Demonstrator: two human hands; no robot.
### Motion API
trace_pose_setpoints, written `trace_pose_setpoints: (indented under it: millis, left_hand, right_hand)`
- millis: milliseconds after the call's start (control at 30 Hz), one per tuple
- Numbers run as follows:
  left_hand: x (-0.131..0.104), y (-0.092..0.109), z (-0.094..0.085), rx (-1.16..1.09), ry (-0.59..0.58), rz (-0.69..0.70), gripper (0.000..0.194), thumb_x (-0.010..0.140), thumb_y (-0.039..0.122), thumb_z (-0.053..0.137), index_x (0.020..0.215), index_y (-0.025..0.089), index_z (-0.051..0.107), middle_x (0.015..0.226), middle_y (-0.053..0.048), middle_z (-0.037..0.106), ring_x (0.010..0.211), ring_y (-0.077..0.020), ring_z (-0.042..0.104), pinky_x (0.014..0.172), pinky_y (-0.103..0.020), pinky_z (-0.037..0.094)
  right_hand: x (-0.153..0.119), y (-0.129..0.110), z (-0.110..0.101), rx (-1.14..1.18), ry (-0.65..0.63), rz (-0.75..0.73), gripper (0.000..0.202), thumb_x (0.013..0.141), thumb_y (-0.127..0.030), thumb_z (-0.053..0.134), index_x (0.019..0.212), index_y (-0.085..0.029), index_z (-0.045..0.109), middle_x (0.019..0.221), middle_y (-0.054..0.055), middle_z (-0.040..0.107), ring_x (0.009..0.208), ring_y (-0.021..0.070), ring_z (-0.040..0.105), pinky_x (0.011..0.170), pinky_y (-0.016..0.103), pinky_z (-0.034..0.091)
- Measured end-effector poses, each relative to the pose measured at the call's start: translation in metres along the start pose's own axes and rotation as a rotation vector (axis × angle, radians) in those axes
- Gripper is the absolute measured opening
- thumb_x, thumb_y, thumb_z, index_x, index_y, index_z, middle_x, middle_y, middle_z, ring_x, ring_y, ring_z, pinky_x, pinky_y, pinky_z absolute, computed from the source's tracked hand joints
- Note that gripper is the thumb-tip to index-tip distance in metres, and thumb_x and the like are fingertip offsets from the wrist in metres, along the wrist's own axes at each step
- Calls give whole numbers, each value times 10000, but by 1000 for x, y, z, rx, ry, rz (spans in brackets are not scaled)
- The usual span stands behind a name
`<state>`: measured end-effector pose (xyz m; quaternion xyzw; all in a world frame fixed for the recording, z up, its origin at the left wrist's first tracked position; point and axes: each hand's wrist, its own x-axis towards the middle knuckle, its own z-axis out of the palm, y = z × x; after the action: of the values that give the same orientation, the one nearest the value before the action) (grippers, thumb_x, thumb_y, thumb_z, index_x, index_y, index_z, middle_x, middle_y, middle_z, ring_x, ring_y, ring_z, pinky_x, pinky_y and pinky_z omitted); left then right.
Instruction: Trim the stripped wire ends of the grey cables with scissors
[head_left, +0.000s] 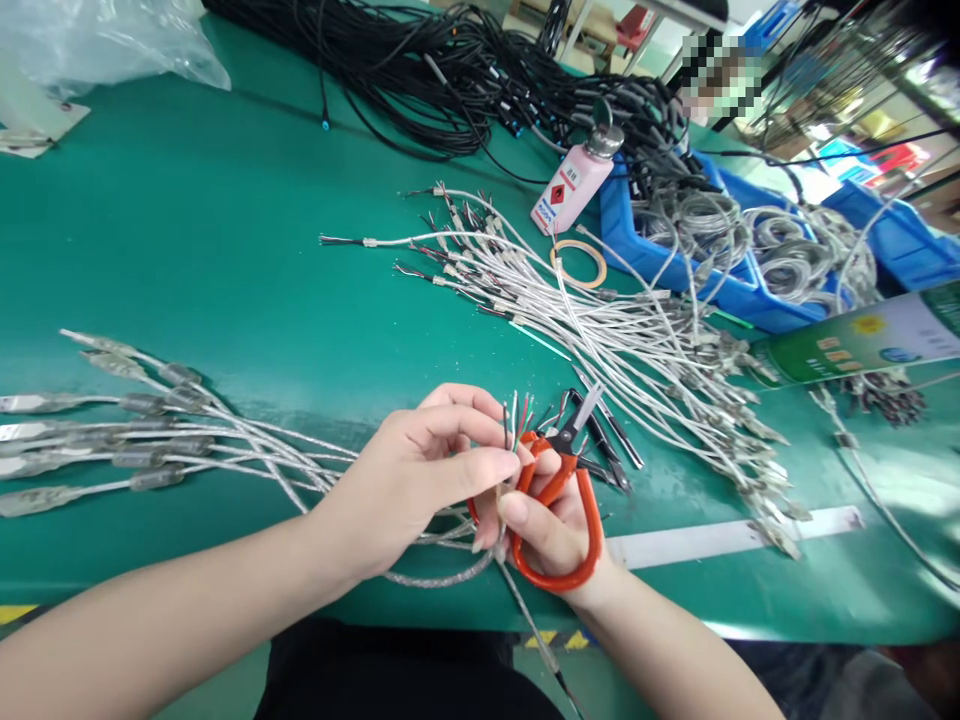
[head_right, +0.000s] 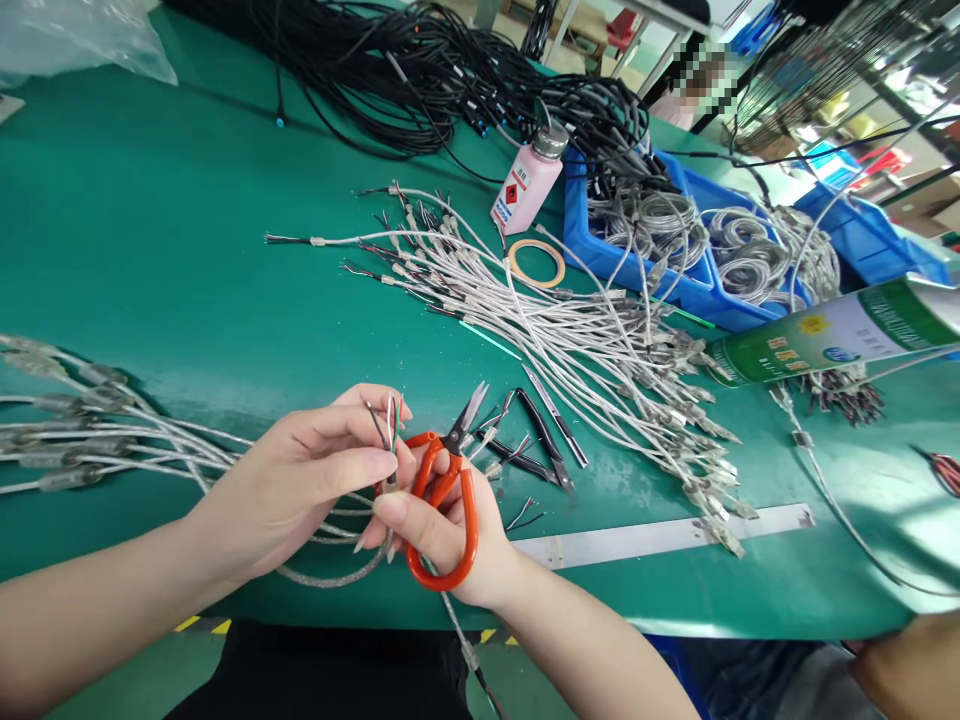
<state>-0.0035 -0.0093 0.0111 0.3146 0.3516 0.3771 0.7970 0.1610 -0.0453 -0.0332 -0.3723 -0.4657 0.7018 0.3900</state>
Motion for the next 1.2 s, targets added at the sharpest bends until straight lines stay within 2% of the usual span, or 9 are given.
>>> trace_pose_setpoints:
  millis: [100,167,300,467,633,767,967,1100,1200]
  left_hand:
    - [-1,-2,1,-2,15,9,127,782,198,725,668,166,678,1051,-45,473,883,-179,594,547,-230,540]
    - [-1,-2,1,-13,14,17,142,786,197,720,659,170,662,977,-36,484,883,-177,588,586,-238,541]
    - [0,-4,0,1,22,43,121,796,194,702,681,189,665,914,-36,501,953,-194,566,658,-256,537]
    - [-1,-4,0,40,50,56,107,801,196,687,694,197,676,891,-48,545,1024,-218,541,770,-307,527]
    - [1,1,-1,78,-7,44,140,797,202,690,659,187,686,851,-66,583,1123,-230,496,844,-304,500]
    - [2,2,-2,77,-26,28,158,801,192,689,644,176,691,848,-74,573,1155,-224,474,780,-251,511]
    - [1,0,-1,-36,-26,-64,129,791,187,711,668,162,679,953,-47,504,900,-175,559,568,-210,535]
    - [1,-1,0,-73,-22,-52,107,784,174,712,686,163,673,1053,-26,447,792,-132,584,491,-190,526]
    - [0,-1,0,-63,-9,-53,101,780,175,718,691,163,672,1105,-16,406,734,-95,570,471,-179,521]
  right_hand:
    - [0,6,-1,154,-54,-71,186,900,-378,666,875,-194,684,667,22,701,545,117,568,484,228,454]
    - [0,8,-1,174,-64,-84,160,901,-347,672,877,-190,690,673,22,704,552,117,572,491,227,455]
    - [1,7,1,154,-57,-110,169,898,-336,675,823,-184,681,664,24,699,545,119,570,480,228,447]
    - [2,2,5,112,12,-138,164,871,-334,705,831,-192,634,626,2,678,530,124,583,482,234,457]
    - [0,3,2,132,-17,-124,190,898,-345,676,797,-186,648,662,20,693,576,122,591,508,229,469]
    - [-1,4,0,165,-22,-118,142,918,-333,656,884,-196,654,683,13,710,572,115,592,509,222,479]
    - [-2,6,0,158,-16,-111,140,918,-334,658,914,-194,649,696,9,708,593,109,600,537,216,487]
    - [-2,6,2,173,-7,-87,155,916,-356,661,944,-205,644,688,-2,706,594,105,603,557,216,494]
    - [-1,2,5,140,4,-60,170,905,-363,676,879,-200,639,661,-5,697,585,101,605,563,211,495]
